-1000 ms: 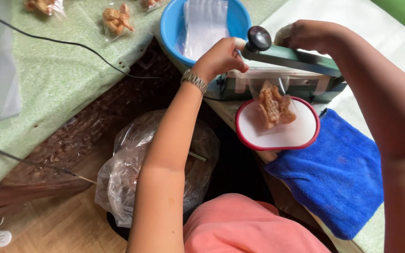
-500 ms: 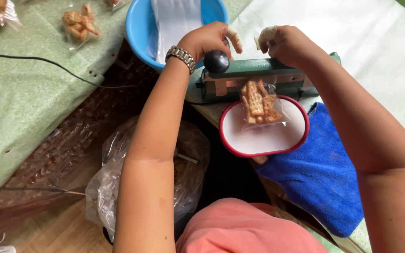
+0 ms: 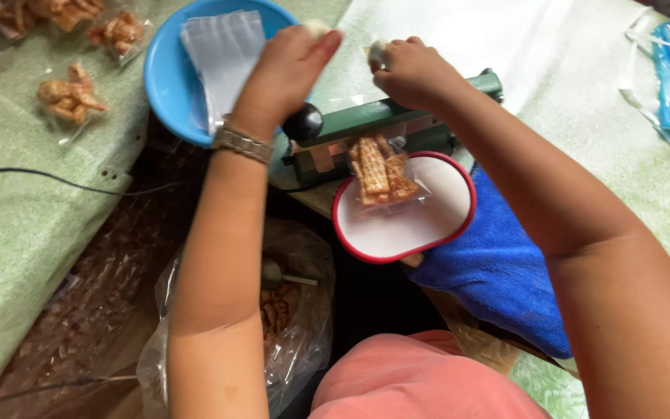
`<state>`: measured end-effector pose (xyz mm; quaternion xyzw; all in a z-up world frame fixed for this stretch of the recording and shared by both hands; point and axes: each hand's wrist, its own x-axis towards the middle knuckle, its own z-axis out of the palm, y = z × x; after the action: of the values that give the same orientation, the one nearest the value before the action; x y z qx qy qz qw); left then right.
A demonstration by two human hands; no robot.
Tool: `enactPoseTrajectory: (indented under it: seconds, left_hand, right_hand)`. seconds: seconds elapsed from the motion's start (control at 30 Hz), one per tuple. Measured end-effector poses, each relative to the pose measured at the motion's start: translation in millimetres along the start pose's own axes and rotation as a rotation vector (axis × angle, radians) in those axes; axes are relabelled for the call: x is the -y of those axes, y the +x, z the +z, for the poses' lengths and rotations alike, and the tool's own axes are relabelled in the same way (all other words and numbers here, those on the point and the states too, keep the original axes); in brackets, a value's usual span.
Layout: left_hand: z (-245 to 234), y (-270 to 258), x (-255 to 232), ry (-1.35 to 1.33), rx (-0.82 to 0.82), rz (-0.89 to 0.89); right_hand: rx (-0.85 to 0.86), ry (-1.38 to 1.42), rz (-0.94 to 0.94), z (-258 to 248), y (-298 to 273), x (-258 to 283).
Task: Scooping fried snacks from a bulk bag into small plastic bags and sealing them with a heat sealer
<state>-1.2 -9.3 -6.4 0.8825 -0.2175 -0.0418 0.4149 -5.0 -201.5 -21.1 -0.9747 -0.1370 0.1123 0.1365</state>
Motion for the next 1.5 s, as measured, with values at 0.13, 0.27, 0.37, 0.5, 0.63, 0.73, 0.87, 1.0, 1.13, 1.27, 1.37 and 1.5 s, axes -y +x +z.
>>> enactPoseTrajectory:
  seconds: [0.13,0.27,0.37,0.5,0.63,0.73,0.87,1.0,1.13,1.27,1.37,1.5]
  left_hand:
    - [21.1,-8.9,-10.7,0.223,-0.174,0.133]
    - [26.8,-10.5,-9.8,0.187,-0.213,0.058]
    - [25.7,-11.5,-10.4,0.112,-0.183,0.014]
    - [22.8,-14.7,-15.1,0.072,-0.157,-0.029]
    - [24.2,-13.3,-13.3,0.084,-0.145,-0.058]
    - [26.5,-11.4,-10.5,0.079,-0.141,-0.066]
    - [23.2,-12.5,-13.7,0.044,-0.159,-0.046]
    - [29.4,-9.3,-1.3,0.037,-0.141,-0.042]
    - [24.2,-9.3,-7.7,-0.008,-0.158,0.075]
    - [28.6,-7.5,-2.8,-0.029,-0.309,0.198]
    - [31.4,-6.6,-1.0,-0.007,-0.616,0.446]
    - [36.4,-74.6,-38.3,0.100,-1.035,0.413]
  right_hand:
    - [0.016,-0.048,0.015,1.0,2.2,1.8]
    - [0.012,-0.090,-0.015,5.5,9.1,-5.3]
    - [-0.003,-0.106,-0.028,10.1,9.3,-10.3]
    - [-0.003,-0.120,-0.026,10.1,7.5,-9.9]
    - [-0.041,-0.134,-0.052,11.1,5.7,-10.3]
    - [-0.057,-0.139,-0.062,10.3,2.8,-9.0]
    - [-0.094,-0.176,-0.093,12.3,2.1,-12.5]
    - [-0.134,-0.214,-0.130,14.4,3.1,-16.4]
    - [-0.155,-0.196,-0.143,15.6,4.2,-18.6]
    - [-0.159,-0.132,-0.141,12.6,3.8,-17.3]
    - [-0.153,-0.032,-0.161,11.6,6.1,-20.1]
    - [-0.154,0.100,-0.157,-1.9,-0.9,-18.7]
